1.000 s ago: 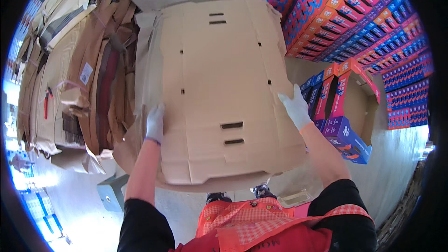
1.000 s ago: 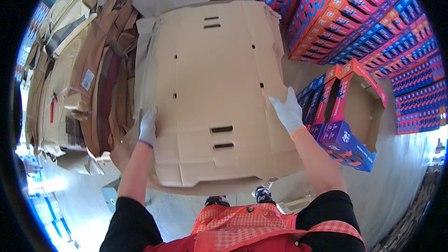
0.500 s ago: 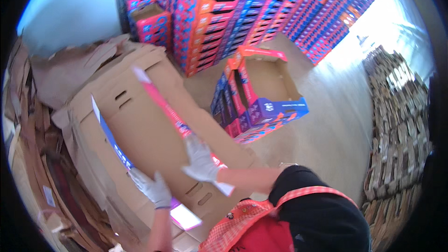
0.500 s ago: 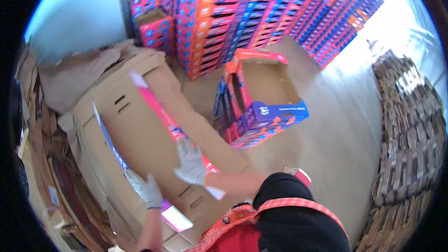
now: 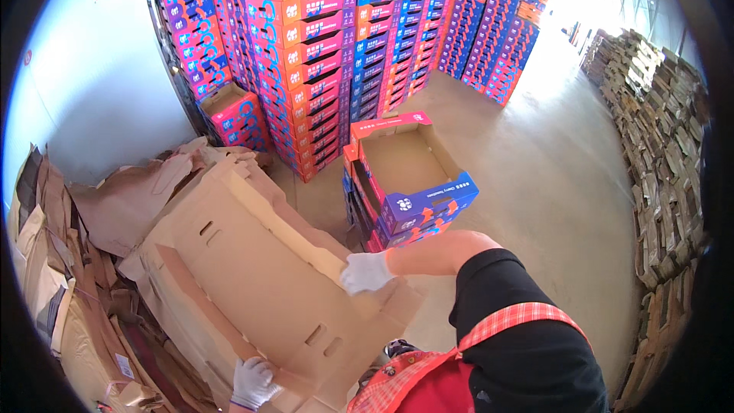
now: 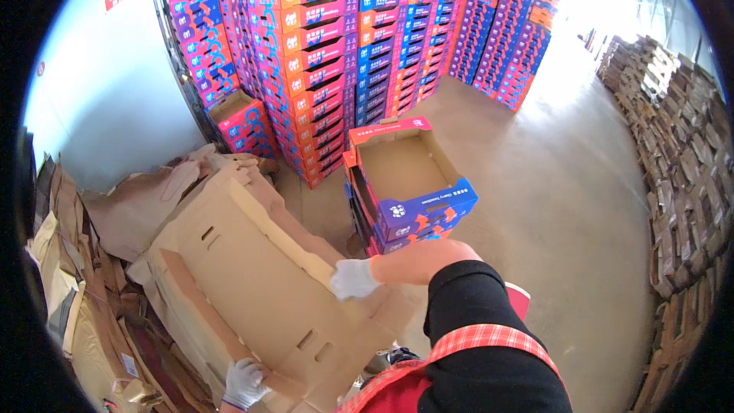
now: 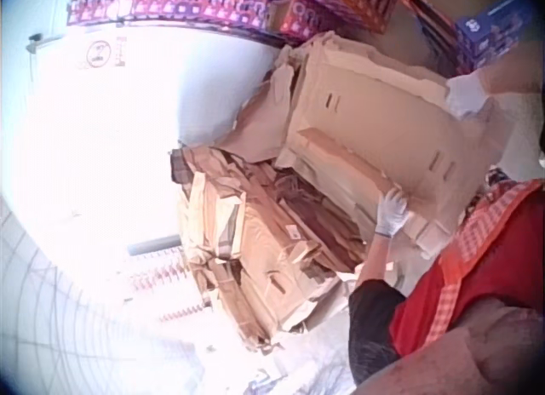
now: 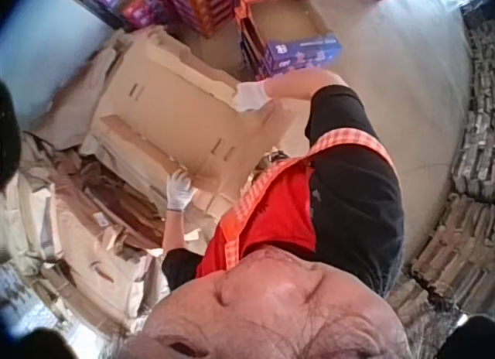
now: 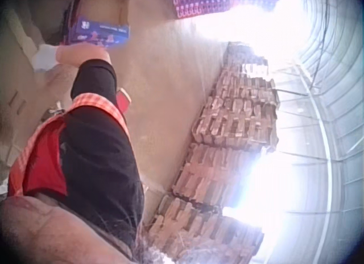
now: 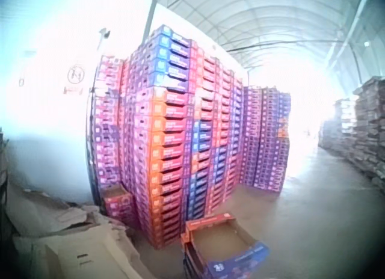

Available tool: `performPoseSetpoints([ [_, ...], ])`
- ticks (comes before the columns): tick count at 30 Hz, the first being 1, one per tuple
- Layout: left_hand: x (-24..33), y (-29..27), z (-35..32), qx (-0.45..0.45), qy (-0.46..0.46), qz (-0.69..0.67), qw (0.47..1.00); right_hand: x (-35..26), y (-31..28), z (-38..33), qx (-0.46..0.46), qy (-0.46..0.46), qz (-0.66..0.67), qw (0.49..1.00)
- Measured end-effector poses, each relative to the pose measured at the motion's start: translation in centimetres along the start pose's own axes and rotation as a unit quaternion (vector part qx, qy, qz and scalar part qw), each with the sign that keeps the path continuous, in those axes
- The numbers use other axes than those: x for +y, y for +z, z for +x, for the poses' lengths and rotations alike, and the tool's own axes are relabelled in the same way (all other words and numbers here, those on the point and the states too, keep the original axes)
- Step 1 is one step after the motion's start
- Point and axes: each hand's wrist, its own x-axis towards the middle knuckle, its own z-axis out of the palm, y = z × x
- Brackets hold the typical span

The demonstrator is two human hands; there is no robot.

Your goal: The person repeatedly picks flat cardboard pieces, folds them into rectangular boxes, and stacks the finished boxes. The person handles the boxes by hand without tools, working in a warehouse area with stacks of similar boxes nearby.

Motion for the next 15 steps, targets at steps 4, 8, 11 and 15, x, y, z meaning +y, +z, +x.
performPoseSetpoints([
  [4,2.1,-4.9,4.5,0.119,-0.216,0.022,0.969,0.0,-4.1,1.7,0.291,0.179,0.225,0.913],
  [8,6.8,-6.8,2.9,0.185,-0.239,0.035,0.953,-2.1,-5.9,-1.9,0.371,0.047,0.140,0.917],
  [11,12.5,-3.5,2.0,0.000,-0.188,-0.049,0.981,-6.8,-4.9,-4.8,0.122,-0.050,0.327,0.936],
  [15,18.6,-2.2,2.1,-0.096,-0.238,-0.456,0.852,-11.4,-3.5,-5.8,-0.107,-0.168,0.448,0.872],
])
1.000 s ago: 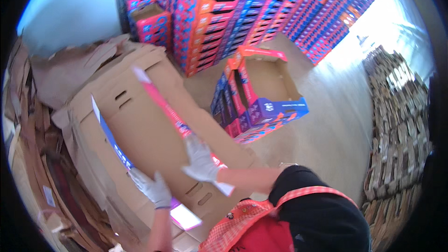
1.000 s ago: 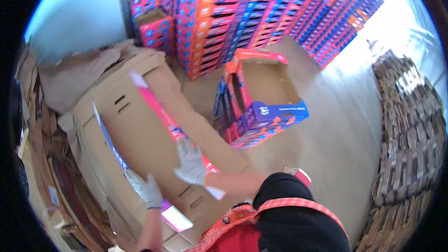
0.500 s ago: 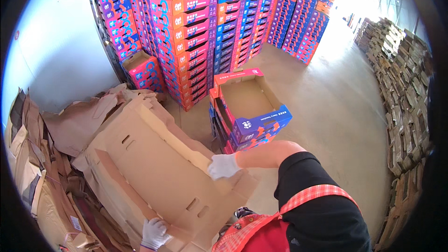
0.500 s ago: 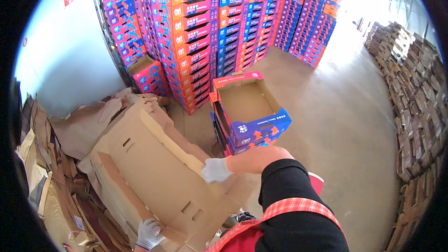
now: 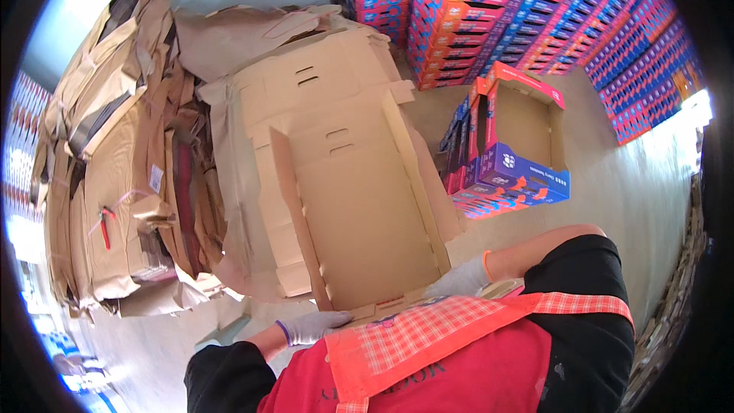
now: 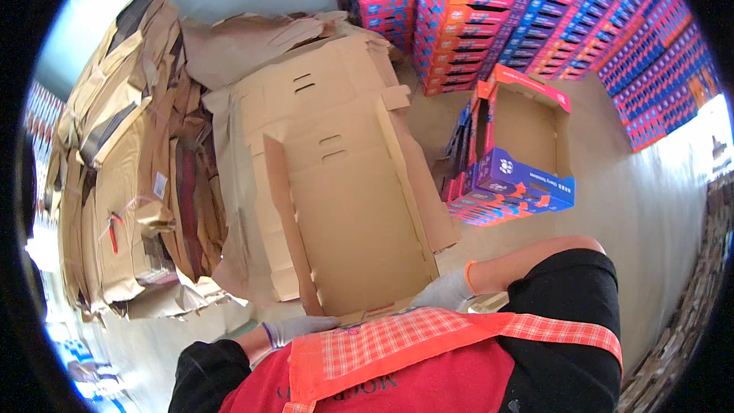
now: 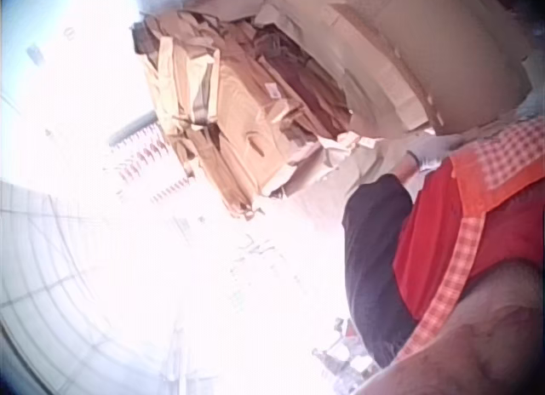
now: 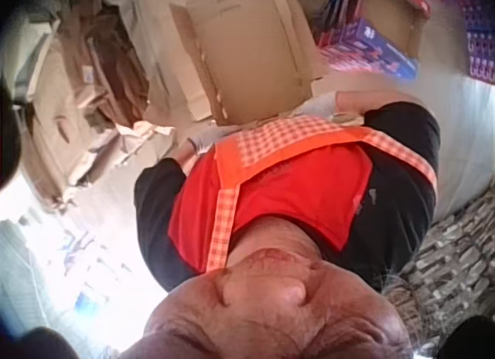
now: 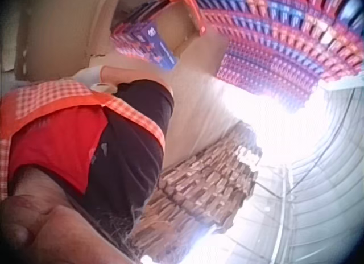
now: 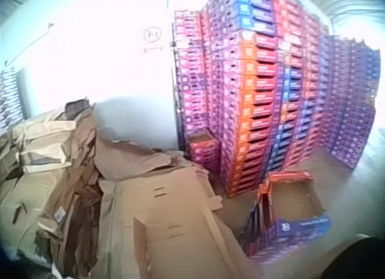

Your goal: The person repeatedly picks flat cardboard pieces, folds them into rectangular boxes, and stacks the finished boxes. The person handles the boxes by hand without tools, working in a warehouse area with stacks of similar boxes nearby.

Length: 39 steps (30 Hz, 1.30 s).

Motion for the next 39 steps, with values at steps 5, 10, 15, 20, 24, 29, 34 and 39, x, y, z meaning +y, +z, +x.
performPoseSetpoints([
  [5,0.3,-5.2,0.6,-0.071,-0.283,0.257,0.921,5.0,-5.5,-0.7,0.078,0.141,-0.149,0.976],
  [10,-6.4,-4.8,5.6,0.555,-0.148,-0.046,0.817,12.0,-7.0,4.0,0.587,0.145,-0.218,0.766],
  [15,-9.2,-2.6,7.5,0.502,0.023,-0.616,0.607,13.5,-8.1,5.2,0.548,0.087,0.529,0.642],
  [20,-6.5,0.1,10.9,0.459,0.080,-0.707,0.532,3.6,-16.5,-0.8,0.545,-0.043,0.378,0.747],
  [24,-4.8,5.2,18.9,0.256,0.067,-0.896,0.357,-8.2,-17.3,-2.3,0.538,0.135,-0.357,0.752],
  [29,-0.7,5.4,19.3,0.253,-0.214,-0.531,0.780,-10.3,-16.0,2.4,0.387,0.046,-0.424,0.818],
  [34,10.9,-1.1,10.3,0.401,0.300,0.404,0.765,-5.1,-19.7,6.3,0.681,-0.094,-0.168,0.706],
  [39,16.0,-12.3,13.4,0.385,0.037,0.538,0.749,-5.2,-20.0,5.5,0.723,0.029,-0.121,0.679],
])
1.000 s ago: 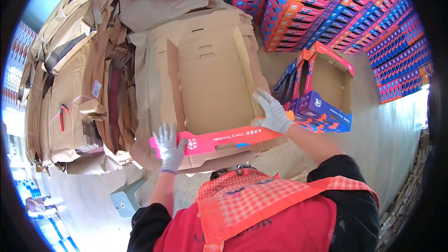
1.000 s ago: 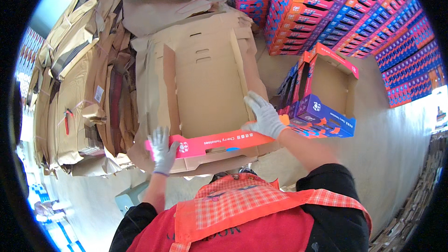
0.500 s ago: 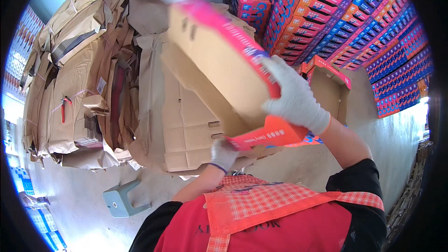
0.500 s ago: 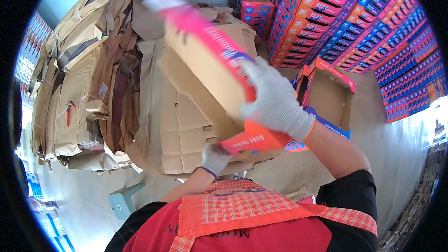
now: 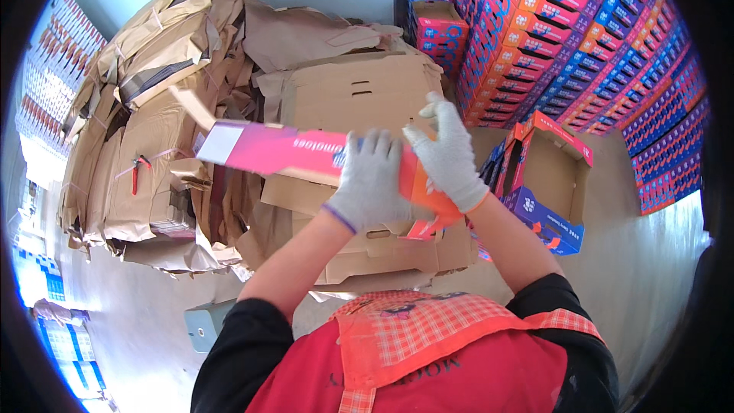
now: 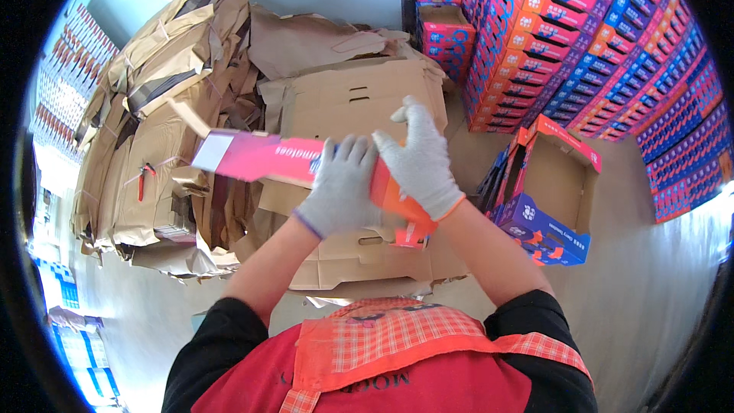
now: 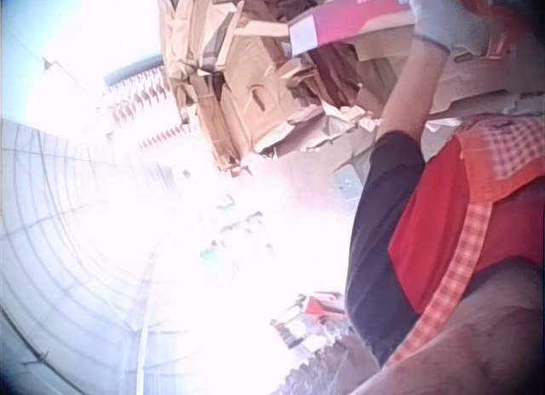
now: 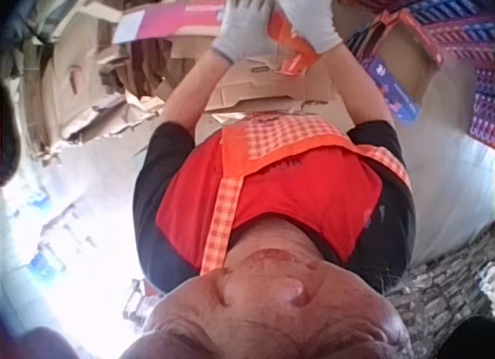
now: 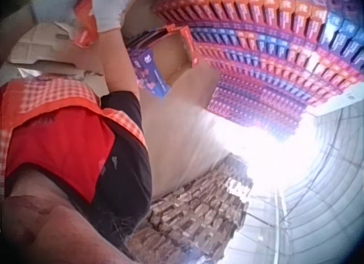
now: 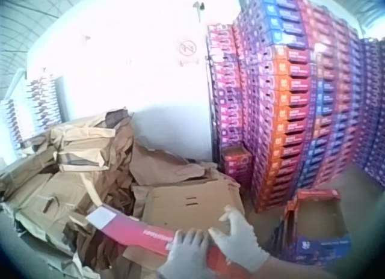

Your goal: The person repeatedly picks flat cardboard pieces, folds them into rectangular boxes, and stacks the finished boxes. The person handles the boxes by hand without tools, working in a warehouse area with stacks of similar boxes nearby.

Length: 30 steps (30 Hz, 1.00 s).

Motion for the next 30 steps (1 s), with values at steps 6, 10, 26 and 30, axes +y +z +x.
performPoseSetpoints([
  [6,-2.9,2.5,2.5,-0.061,0.021,-0.111,0.992,1.9,-5.5,0.7,-0.153,-0.070,-0.178,0.970],
  [10,-2.9,2.3,2.2,-0.060,0.032,-0.115,0.991,1.5,-6.3,3.0,-0.216,-0.189,-0.223,0.932],
  [26,-3.0,3.6,-1.0,0.124,-0.118,-0.499,0.849,-3.3,-2.2,6.3,-0.217,-0.086,-0.098,0.967],
  [30,-3.8,4.7,-1.1,0.167,-0.160,-0.647,0.727,-7.1,-2.6,7.0,0.033,-0.296,-0.121,0.947],
])
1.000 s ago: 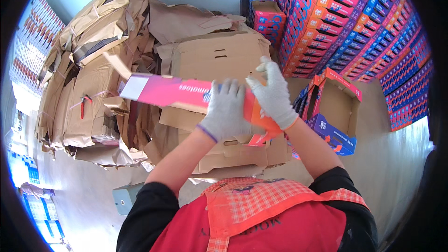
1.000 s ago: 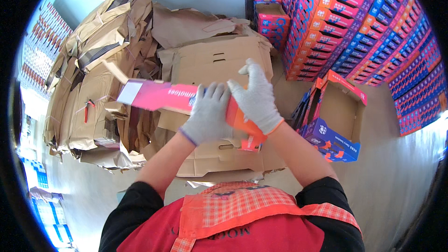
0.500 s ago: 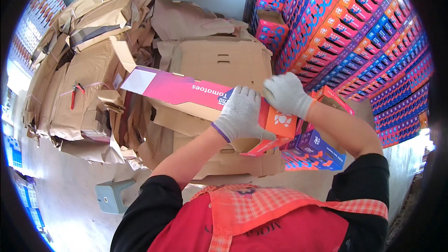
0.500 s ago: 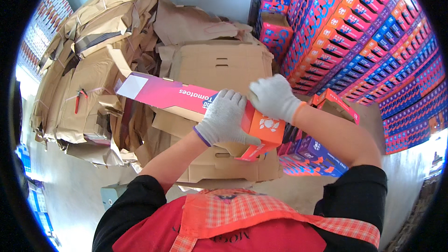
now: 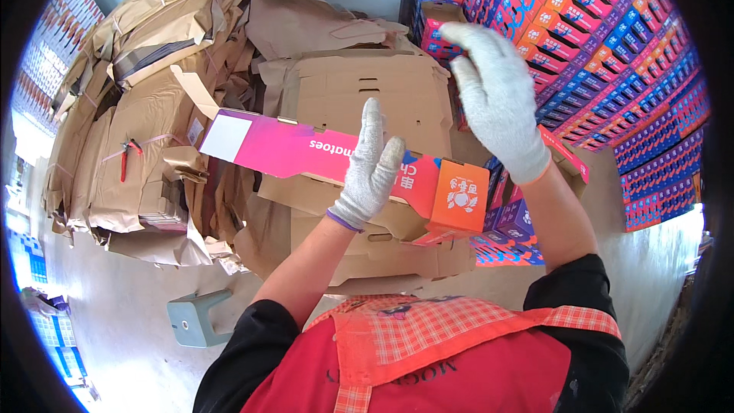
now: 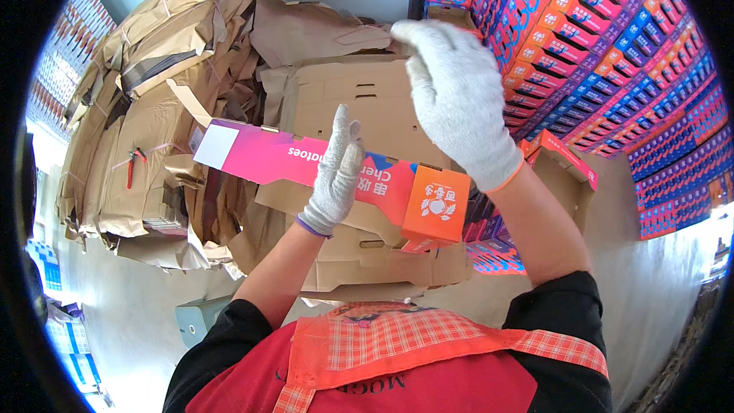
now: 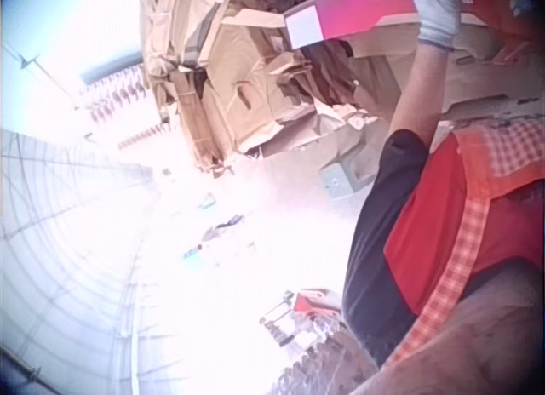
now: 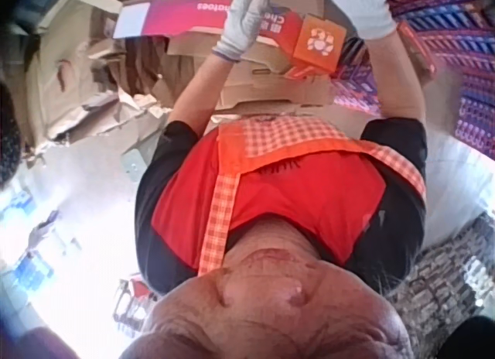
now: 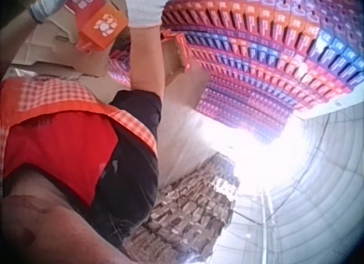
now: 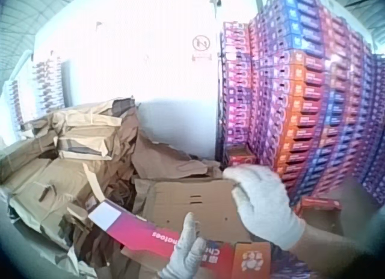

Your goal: The person repeatedly picks flat cardboard pieces, folds them into rectangular boxes, and stacks the finished boxes. The person handles the boxes by hand without tools, working in a warehouse area with stacks of similar boxes nearby.

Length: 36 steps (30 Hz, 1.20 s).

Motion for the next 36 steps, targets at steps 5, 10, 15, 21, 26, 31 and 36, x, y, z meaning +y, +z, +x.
performPoseSetpoints([
  [5,-0.4,0.0,-0.2,0.056,-0.016,-0.046,0.997,1.0,2.8,-3.5,-0.343,0.108,0.033,0.932],
  [10,-0.2,-0.9,0.9,0.026,-0.069,-0.191,0.979,-0.2,2.0,-5.2,-0.317,-0.005,0.139,0.938],
  [15,1.2,-3.8,-3.0,-0.070,0.083,0.242,0.964,-1.4,1.4,-5.2,-0.397,0.130,0.109,0.902],
  [21,5.4,-8.4,-16.2,-0.150,0.087,0.495,0.852,13.1,1.4,-13.0,-0.193,0.392,0.461,0.772],
  [26,6.0,-6.4,-13.4,-0.031,0.081,0.487,0.869,11.9,6.6,-24.7,-0.347,0.441,0.441,0.700],
  [31,4.3,1.0,-7.2,-0.203,0.163,0.464,0.847,8.4,7.3,-24.2,-0.528,0.199,-0.079,0.822],
  [36,1.1,5.3,-5.7,-0.149,0.215,0.363,0.894,4.9,-0.7,-16.3,0.057,0.329,0.334,0.881],
])
